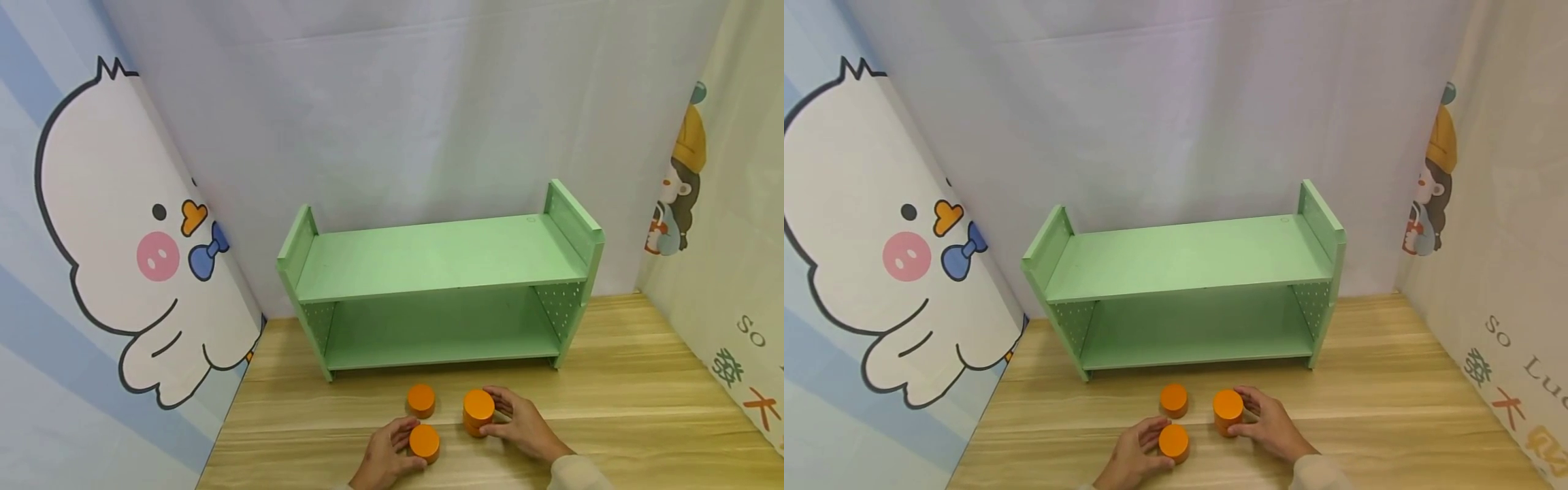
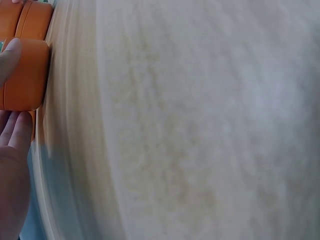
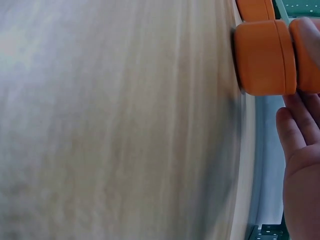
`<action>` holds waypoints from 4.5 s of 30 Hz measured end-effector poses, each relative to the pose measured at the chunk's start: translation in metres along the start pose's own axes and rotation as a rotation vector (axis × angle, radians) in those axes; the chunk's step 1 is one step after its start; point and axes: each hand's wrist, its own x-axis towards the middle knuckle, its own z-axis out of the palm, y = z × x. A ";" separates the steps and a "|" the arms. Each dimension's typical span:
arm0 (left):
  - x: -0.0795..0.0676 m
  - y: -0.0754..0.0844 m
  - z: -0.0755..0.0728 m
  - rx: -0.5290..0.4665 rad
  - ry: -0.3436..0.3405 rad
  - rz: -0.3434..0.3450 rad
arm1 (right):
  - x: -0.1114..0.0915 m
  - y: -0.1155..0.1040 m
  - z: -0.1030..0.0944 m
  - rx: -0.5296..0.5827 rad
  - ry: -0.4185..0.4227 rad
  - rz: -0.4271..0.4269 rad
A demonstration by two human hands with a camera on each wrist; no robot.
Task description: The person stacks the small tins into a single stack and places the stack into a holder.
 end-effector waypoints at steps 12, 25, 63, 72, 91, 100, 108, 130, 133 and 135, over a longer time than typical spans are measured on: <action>-0.002 -0.004 0.001 0.001 0.033 0.039 | -0.002 0.003 0.003 0.016 0.024 0.032; -0.002 0.001 0.000 0.063 0.070 0.086 | -0.003 0.004 0.005 0.053 0.044 0.054; 0.013 0.048 -0.008 0.060 -0.009 0.196 | -0.003 0.005 0.005 0.048 0.036 0.064; 0.019 0.053 -0.005 0.103 -0.024 0.247 | -0.001 0.008 0.004 0.027 0.047 0.061; 0.032 0.059 0.009 0.147 -0.035 0.272 | -0.001 0.007 0.005 0.034 0.048 0.042; 0.036 0.065 0.017 0.118 -0.035 0.295 | -0.002 0.009 0.006 0.027 0.053 0.040; 0.040 0.064 0.022 0.099 -0.039 0.289 | -0.003 0.007 0.006 0.036 0.050 0.033; 0.046 0.065 0.038 0.105 -0.075 0.306 | -0.003 0.009 0.006 0.061 0.052 0.022; 0.047 0.065 0.040 0.113 -0.079 0.304 | -0.003 0.008 0.006 0.062 0.058 0.027; 0.047 0.065 0.041 0.116 -0.081 0.303 | -0.003 0.007 0.006 0.056 0.060 0.025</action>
